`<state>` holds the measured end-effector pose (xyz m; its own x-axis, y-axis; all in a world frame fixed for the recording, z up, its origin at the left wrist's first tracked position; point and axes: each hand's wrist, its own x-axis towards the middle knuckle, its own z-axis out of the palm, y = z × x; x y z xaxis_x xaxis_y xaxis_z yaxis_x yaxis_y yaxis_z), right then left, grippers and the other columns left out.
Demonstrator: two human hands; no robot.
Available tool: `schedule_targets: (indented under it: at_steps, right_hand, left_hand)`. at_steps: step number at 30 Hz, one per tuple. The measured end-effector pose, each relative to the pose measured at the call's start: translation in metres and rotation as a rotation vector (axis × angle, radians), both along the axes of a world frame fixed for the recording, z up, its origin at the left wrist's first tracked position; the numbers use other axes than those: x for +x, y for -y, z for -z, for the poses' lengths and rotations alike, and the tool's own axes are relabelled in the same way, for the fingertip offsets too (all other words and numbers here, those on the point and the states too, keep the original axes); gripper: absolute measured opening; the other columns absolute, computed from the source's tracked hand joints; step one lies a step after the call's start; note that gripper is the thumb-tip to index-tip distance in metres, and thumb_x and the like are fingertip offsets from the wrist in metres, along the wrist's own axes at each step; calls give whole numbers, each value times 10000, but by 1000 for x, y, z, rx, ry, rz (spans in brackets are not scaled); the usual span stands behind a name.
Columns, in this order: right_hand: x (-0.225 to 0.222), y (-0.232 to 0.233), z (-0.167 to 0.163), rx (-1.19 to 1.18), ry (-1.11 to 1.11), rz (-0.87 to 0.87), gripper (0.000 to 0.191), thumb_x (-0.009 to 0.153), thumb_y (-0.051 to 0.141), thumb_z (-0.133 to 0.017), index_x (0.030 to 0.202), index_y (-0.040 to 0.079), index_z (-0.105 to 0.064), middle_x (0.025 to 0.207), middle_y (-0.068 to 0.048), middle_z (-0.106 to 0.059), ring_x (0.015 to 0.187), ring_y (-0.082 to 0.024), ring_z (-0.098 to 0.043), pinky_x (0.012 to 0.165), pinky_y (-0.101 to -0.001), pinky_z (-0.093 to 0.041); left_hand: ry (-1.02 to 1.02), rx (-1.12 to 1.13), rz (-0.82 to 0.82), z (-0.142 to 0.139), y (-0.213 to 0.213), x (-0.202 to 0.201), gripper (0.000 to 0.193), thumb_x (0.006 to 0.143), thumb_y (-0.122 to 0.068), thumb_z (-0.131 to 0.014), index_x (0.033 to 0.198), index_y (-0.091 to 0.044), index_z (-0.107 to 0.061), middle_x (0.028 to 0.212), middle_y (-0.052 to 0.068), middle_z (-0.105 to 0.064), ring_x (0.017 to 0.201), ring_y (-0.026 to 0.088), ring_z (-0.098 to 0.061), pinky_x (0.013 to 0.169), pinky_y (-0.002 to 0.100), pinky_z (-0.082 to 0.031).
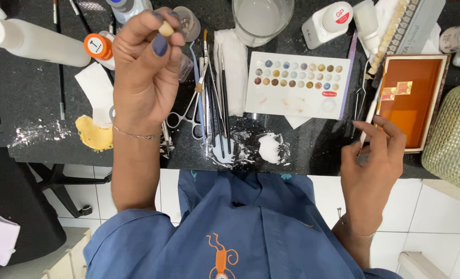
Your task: The person dispenses liquid from a bottle onto a white powder on a mixing pad, mixes it with a spatula, and applies the mixture to a small dental restoration. They then trim and shape the restoration with scissors and a scalpel-like hand tool while comparing it against a shade guide.
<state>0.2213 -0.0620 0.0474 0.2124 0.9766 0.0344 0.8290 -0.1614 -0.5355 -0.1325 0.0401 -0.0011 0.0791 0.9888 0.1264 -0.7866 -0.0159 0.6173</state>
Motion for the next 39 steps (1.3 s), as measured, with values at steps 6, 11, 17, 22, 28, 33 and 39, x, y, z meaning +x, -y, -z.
schedule_targets:
  at_steps: [6,11,17,22,28,33,39]
  right_hand:
    - [3,-2,-11,202,28,-146,307,932,-172,-547,1163,-34,-695,1153,-173,-652,1093,-262,-681,881,-351,-549]
    - [4,3,-11,274,-138,0,394,954,-218,-453,1198,-38,-705,1138,-178,-654,983,-206,-639,812,-302,-503]
    - [9,8,4,537,-143,-80,398,898,-249,-483,1181,-41,-671,1136,-179,-672,1072,-247,-656,916,-348,-556]
    - [12,11,20,652,-177,-156,196,1021,-154,-626,1143,-7,-672,1070,-155,-691,1037,-263,-649,854,-329,-595]
    - [7,10,35,756,-237,-122,140,1148,169,-590,1123,32,-601,1214,-148,-508,1023,-261,-632,838,-328,-675]
    - [7,-1,54,668,-591,-186,250,1145,279,-466,1177,34,-504,1352,-188,-579,1129,-248,-723,941,-330,-656]
    - [8,-9,75,552,-539,-196,128,1203,19,-546,1287,-39,-469,1352,-216,-562,1199,-289,-711,1022,-351,-602]
  left_hand:
    - [-12,-30,43,4,3,4,82,1120,-31,-682,1189,5,-656,1143,131,-709,1021,171,-742,895,234,-628]
    - [-54,0,86,4,2,11,98,1112,-74,-692,1174,-6,-659,1109,122,-720,1017,191,-747,883,268,-639]
    - [-71,-40,119,3,5,22,128,1049,3,-747,1140,2,-657,1125,126,-693,1011,194,-739,895,280,-633]
    - [-174,-44,175,-1,11,35,120,1005,68,-773,1082,22,-694,1136,125,-678,1015,188,-727,932,281,-615]
    - [-219,-159,293,-4,12,49,155,1002,7,-724,1154,33,-736,1183,152,-697,1028,206,-730,926,296,-616]
    - [-293,-166,351,-1,14,60,123,1005,13,-737,1127,22,-734,1124,156,-734,1028,218,-742,909,327,-633]
    - [-381,-134,417,3,14,71,127,997,30,-738,1122,42,-750,1136,155,-729,1063,196,-707,961,314,-603]
